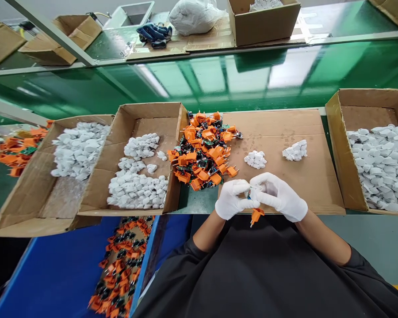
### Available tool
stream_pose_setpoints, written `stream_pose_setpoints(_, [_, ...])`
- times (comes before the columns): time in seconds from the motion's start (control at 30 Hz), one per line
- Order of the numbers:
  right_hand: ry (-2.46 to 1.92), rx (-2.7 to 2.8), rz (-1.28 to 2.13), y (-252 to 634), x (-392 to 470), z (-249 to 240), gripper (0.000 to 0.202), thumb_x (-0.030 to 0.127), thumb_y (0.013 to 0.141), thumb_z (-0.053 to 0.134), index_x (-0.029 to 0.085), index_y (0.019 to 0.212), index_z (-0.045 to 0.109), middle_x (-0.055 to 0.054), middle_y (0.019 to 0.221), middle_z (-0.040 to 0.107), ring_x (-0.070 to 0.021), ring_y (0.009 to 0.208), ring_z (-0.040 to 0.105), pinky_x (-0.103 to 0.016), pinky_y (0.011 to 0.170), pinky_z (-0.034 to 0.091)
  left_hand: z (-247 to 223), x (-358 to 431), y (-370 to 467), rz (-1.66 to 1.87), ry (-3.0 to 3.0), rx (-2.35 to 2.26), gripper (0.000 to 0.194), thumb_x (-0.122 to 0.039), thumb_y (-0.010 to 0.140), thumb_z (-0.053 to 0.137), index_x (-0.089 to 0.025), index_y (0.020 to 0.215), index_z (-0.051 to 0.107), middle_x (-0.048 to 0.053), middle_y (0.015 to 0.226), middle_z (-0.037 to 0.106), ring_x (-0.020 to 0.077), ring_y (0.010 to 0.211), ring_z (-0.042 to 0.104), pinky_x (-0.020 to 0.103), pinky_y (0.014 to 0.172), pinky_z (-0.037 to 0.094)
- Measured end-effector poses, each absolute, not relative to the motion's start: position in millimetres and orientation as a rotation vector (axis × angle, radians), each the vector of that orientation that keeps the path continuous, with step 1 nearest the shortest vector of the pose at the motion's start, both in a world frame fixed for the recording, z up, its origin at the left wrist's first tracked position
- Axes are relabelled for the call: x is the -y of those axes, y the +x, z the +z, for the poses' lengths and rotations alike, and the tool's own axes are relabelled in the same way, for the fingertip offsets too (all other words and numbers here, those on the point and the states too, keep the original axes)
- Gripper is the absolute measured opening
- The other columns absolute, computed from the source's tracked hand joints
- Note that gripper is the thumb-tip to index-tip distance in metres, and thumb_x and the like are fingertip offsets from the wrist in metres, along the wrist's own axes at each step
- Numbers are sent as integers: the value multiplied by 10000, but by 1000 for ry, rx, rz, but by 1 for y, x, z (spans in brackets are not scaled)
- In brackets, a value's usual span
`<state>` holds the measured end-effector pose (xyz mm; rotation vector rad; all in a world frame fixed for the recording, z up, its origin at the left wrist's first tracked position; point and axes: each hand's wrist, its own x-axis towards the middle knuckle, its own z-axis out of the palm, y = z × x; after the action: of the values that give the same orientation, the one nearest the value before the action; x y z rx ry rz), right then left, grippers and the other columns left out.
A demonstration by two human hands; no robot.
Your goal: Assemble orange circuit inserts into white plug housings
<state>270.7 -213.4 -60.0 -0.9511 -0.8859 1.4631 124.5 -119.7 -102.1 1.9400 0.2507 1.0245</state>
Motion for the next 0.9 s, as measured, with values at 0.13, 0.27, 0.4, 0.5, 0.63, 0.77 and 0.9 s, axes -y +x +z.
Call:
stream_pose_setpoints(0.13, [-932,924,1528,274,213,-56,311,351,828,746,187,1008,551,22,770,605,-100,677,596,-237,637,522,-100,116,125,1080,2019,-188,471,-637,785,641,-188,678,547,-57,539,519,69,467,456,207,480,382])
stream_pose_setpoints(0.27, [-1022,919,1500,273,212,-54,300,291,808,755,189,994,542,31,775,578,-86,654,592,-217,605,521,-93,115,125,1097,2147,-210,485,-573,806,664,-178,585,490,-74,489,431,59,440,353,211,436,289])
stream_pose_setpoints(0.4, [-1131,975,1461,276,212,-52,317,272,807,741,183,1049,557,7,813,614,-108,705,626,-250,659,554,-90,114,121,1037,2279,-295,403,-580,810,657,-195,696,623,-74,498,446,66,444,356,216,449,276])
stream_pose_setpoints(0.5, [-1094,1005,1520,279,211,-52,338,272,803,739,176,1076,563,-6,841,636,-124,753,654,-268,694,567,-94,112,116,1007,2319,-277,365,-578,797,676,-222,877,693,-73,513,501,70,453,397,204,477,313])
stream_pose_setpoints(0.63, [-1114,1009,1487,275,208,-55,270,230,791,730,176,1006,576,22,797,597,-90,678,621,-223,635,546,-97,110,111,1028,2376,-264,395,-578,813,654,-217,966,699,-62,532,544,71,459,431,202,488,323])
stream_pose_setpoints(0.77, [-1245,1065,1362,272,210,-60,281,232,801,713,174,1052,602,-5,829,644,-114,736,654,-247,700,570,-97,111,110,951,2423,-308,351,-521,838,657,-183,916,708,-50,534,544,69,462,428,209,487,313])
stream_pose_setpoints(0.9, [-1230,1052,1401,276,213,-63,339,281,829,704,165,1132,608,-43,903,702,-153,826,696,-298,770,596,-94,114,112,897,2275,-370,332,-516,814,692,-190,753,696,-60,510,516,65,455,408,204,483,332])
